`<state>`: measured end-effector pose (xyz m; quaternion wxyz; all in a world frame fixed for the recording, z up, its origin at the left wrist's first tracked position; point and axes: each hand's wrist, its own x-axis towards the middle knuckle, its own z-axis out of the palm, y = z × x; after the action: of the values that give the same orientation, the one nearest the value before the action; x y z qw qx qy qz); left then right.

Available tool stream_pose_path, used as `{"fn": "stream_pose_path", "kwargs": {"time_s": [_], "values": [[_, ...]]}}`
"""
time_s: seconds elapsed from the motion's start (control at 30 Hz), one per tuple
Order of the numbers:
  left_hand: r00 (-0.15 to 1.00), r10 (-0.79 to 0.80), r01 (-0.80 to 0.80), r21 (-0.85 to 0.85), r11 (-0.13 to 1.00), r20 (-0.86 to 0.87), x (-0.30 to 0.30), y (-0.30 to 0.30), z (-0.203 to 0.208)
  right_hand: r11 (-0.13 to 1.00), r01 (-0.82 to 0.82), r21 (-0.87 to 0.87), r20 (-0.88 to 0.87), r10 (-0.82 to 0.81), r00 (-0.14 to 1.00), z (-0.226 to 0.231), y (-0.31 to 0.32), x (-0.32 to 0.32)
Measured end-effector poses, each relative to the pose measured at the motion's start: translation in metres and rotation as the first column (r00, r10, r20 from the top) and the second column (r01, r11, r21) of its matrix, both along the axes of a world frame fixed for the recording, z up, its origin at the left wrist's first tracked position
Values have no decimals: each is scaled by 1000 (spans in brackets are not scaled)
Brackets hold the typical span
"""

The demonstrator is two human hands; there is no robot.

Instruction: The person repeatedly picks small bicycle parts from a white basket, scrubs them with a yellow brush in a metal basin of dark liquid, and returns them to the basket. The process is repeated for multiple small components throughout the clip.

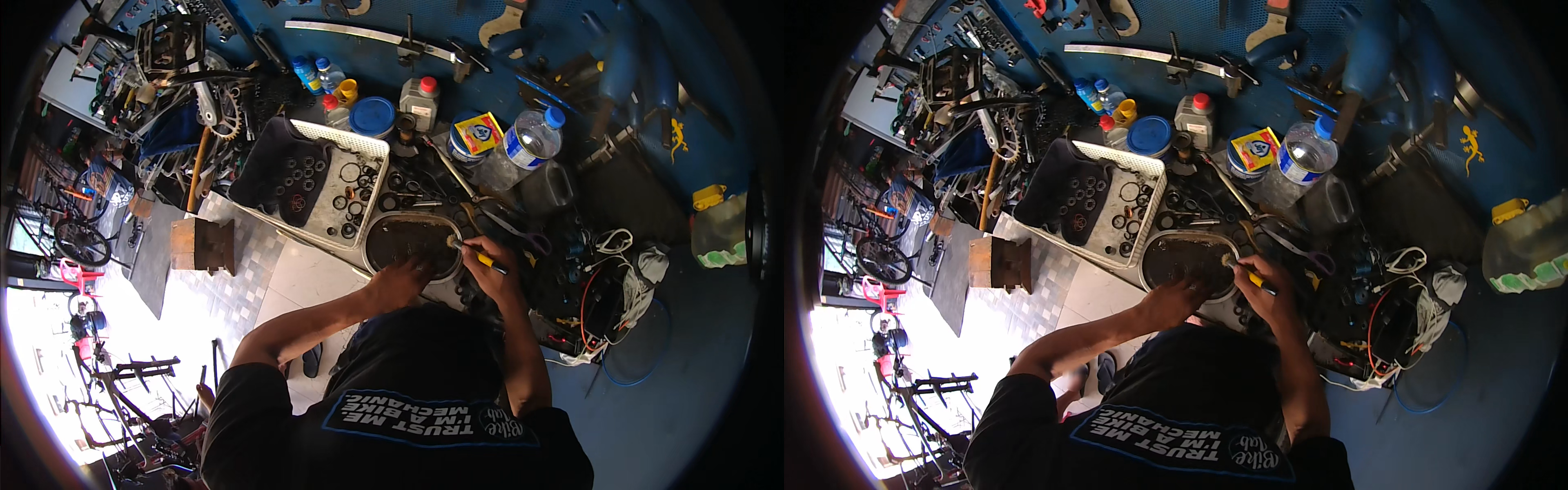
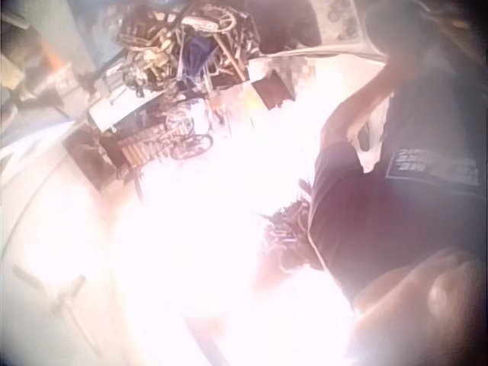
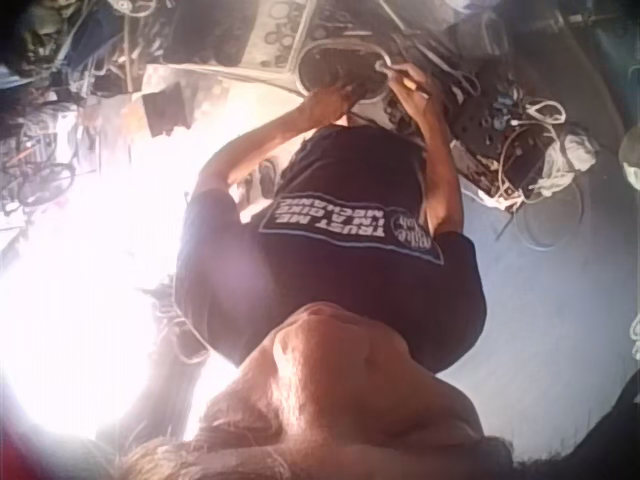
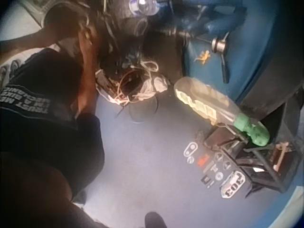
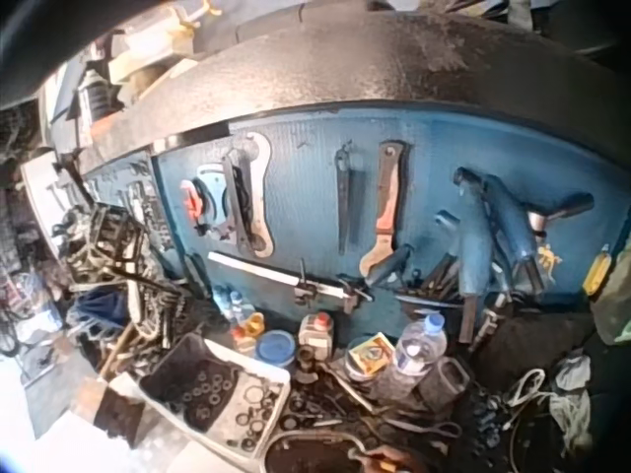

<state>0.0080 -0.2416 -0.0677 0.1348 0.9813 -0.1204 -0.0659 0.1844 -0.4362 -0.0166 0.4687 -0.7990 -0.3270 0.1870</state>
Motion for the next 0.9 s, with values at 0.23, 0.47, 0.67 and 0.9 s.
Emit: {"fn": "stream_pose_path", "kwargs": {"time_s": [0.23, 0.47, 0.67, 0.9], "values": [[981, 68, -89, -111, 990, -183, -13, 11, 10, 1000, -23, -15, -26, 23, 999, 11, 3, 1], [962, 80, -176, -367, 913, -262, -8, 34, -15, 998, -51, -34, -14, 50, 999, 12, 9, -6], [891, 65, -251, -369, 895, -448, 14, 44, 5, 999, -31, -27, -6, 31, 1000, 6, 6, -7], [855, 55, -316, -435, 843, -516, 22, 55, 7, 999, -23, -23, -30, 22, 999, 9, 6, -11]]}}
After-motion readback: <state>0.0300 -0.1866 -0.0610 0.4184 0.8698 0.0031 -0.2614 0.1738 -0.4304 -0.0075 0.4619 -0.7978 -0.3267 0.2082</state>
